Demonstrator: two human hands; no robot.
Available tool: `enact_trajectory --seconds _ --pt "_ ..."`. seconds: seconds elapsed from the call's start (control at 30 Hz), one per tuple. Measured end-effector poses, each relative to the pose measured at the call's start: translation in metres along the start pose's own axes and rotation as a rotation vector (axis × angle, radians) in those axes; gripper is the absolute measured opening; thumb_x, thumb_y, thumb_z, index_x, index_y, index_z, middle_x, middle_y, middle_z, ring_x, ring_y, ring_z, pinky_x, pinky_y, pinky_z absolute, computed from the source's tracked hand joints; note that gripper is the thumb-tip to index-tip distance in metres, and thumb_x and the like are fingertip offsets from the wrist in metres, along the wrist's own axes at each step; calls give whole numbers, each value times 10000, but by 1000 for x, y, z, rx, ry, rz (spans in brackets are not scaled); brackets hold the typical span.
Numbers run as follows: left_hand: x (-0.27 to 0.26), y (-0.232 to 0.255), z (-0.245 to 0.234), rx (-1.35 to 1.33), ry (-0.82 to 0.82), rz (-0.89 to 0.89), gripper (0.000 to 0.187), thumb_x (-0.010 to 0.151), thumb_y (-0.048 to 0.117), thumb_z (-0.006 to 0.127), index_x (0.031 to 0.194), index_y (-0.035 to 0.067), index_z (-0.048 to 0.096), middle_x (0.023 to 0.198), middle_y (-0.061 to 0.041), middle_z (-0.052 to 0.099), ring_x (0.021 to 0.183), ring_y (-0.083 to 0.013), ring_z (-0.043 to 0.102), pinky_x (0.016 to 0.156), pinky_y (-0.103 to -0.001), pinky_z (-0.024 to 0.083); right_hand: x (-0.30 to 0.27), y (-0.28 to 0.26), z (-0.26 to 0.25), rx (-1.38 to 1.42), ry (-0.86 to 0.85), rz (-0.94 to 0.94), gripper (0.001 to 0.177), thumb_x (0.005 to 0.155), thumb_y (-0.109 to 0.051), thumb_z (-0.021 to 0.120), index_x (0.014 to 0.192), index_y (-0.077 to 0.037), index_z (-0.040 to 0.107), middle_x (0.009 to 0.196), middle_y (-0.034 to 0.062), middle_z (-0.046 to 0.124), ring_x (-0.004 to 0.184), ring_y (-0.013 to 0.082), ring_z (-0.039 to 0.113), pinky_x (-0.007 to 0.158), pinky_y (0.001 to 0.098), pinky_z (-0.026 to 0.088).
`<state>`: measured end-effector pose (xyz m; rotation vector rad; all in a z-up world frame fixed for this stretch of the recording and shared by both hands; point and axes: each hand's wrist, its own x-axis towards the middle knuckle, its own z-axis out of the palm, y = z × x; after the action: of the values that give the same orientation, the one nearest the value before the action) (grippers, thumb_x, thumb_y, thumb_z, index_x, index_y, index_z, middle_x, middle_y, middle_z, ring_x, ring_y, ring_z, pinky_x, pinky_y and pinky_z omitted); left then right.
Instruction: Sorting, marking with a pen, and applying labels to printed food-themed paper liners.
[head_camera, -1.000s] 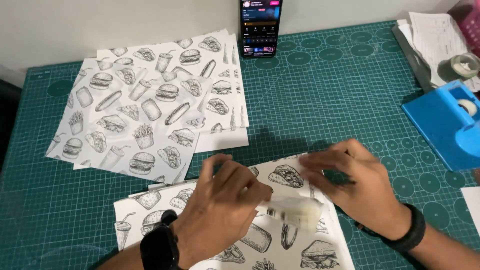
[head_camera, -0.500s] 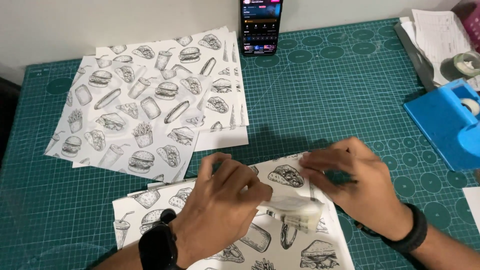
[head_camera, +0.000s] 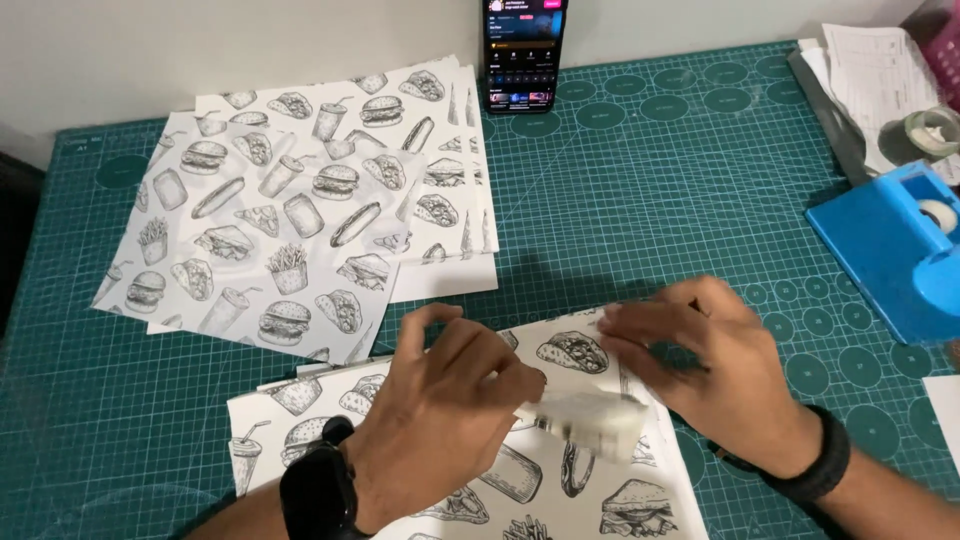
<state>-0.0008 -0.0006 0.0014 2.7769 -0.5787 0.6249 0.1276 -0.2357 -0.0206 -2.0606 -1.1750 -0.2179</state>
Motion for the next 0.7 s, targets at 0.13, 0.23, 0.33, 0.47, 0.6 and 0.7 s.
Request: enact_trajectory --seconds 0.13,0.23,0.33,0.47,0.6,0.7 --pt "4 -2 -2 -103 75 0 336 715 -109 652 913 161 645 978 -78 582 925 -274 618 962 -528 386 -11 -4 -3 -10 26 -74 207 853 -197 825 1048 -191 756 1032 77 622 908 206 642 753 313 546" --pt "1 -2 1 -159 68 -23 221 756 77 845 930 124 717 1120 -182 619 1095 -333 616 977 -574 397 -8 -30 -15 269 96 -113 226 881 -137 742 1094 -107 673 1008 28 819 905 176 718 824 256 639" --pt "-1 -3 3 -72 14 15 261 834 -36 712 955 147 569 873 -8 641 843 -183 650 968 -490 406 -8 -40 -23 431 39 -39 116 945 -84 624 1060 -69 625 1014 132 788 982 276 767 782 316 736" --pt "-4 -3 3 -255 111 19 322 870 -42 709 1057 129 512 951 -15 650 865 -217 640 935 -459 376 1 -47 -32 621 -221 369 893 787 -469 735 1504 -96 357 1609 141 464 1440 325 578 1109 490 604" --pt "-7 -4 6 -267 184 35 397 816 1 788 1082 155 537 1010 17 665 828 -195 653 915 -445 370 4 -49 -31 488 -450 690 1018 682 -382 862 1583 -274 401 1419 -50 770 1298 142 770 950 396 655" --pt "-7 -4 11 -243 207 42 425 895 65 813 1160 191 505 988 12 685 808 -224 664 885 -474 373 -12 -41 -21 520 -327 553 481 826 -209 760 1292 -99 719 1180 29 886 822 151 861 633 295 697"
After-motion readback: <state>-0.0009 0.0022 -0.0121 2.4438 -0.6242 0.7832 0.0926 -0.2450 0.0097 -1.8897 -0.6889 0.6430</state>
